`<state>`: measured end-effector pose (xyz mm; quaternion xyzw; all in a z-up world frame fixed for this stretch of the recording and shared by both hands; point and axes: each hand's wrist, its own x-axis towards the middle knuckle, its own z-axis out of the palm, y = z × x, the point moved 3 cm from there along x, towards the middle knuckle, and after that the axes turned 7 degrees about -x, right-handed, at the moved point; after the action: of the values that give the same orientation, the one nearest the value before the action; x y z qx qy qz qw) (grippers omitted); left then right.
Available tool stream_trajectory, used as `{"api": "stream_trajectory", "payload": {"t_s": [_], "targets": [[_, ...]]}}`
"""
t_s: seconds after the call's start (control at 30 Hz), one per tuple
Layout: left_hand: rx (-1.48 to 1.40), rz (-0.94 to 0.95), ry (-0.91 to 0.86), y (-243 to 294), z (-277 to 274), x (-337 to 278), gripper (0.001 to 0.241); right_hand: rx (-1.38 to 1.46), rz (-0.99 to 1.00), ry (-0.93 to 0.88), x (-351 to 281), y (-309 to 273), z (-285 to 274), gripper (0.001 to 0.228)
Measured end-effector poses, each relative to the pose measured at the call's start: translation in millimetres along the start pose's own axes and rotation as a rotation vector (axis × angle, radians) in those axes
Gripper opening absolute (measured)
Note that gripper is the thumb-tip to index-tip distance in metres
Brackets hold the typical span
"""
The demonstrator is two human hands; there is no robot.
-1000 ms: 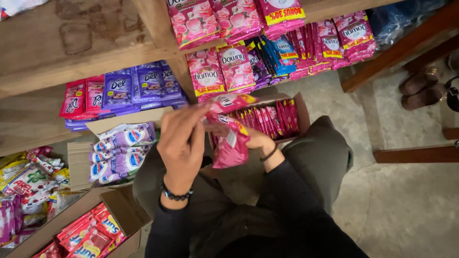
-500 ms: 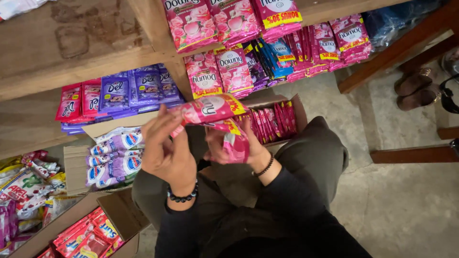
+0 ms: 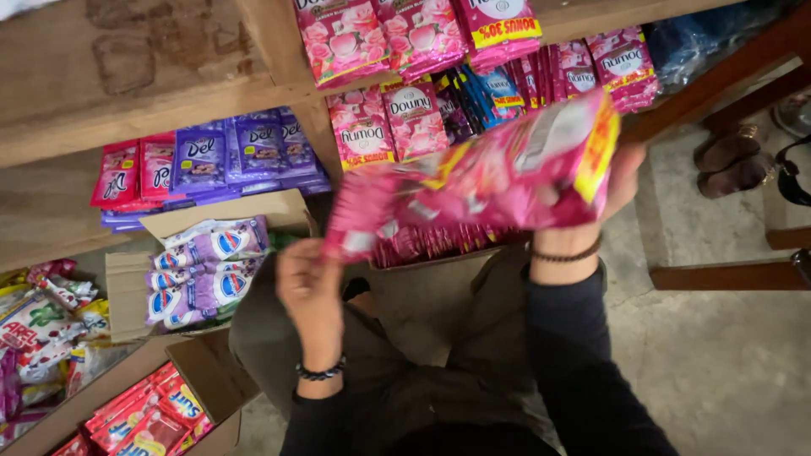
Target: Stocking and organizing sachets of laundry detergent or softener on a low shelf in a grocery store.
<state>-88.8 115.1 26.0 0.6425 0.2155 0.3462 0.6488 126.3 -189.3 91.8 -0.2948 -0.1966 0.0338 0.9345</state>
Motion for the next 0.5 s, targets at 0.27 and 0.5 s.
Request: {"api": "stream_trajectory", "payload": {"t_s": [0.27, 0.5], "targets": [[-0.104, 0.249, -0.584, 88.1, 85.8, 0.1, 0.086, -0.139, 0.146, -0.442, 40.9, 7.7, 58.2, 0.05], [-0.317, 0.279, -0.649, 85.7, 113.7, 48.1, 0.048, -0.156, 0.197, -0.506, 34.9, -0.8, 74.2, 0.048]]}}
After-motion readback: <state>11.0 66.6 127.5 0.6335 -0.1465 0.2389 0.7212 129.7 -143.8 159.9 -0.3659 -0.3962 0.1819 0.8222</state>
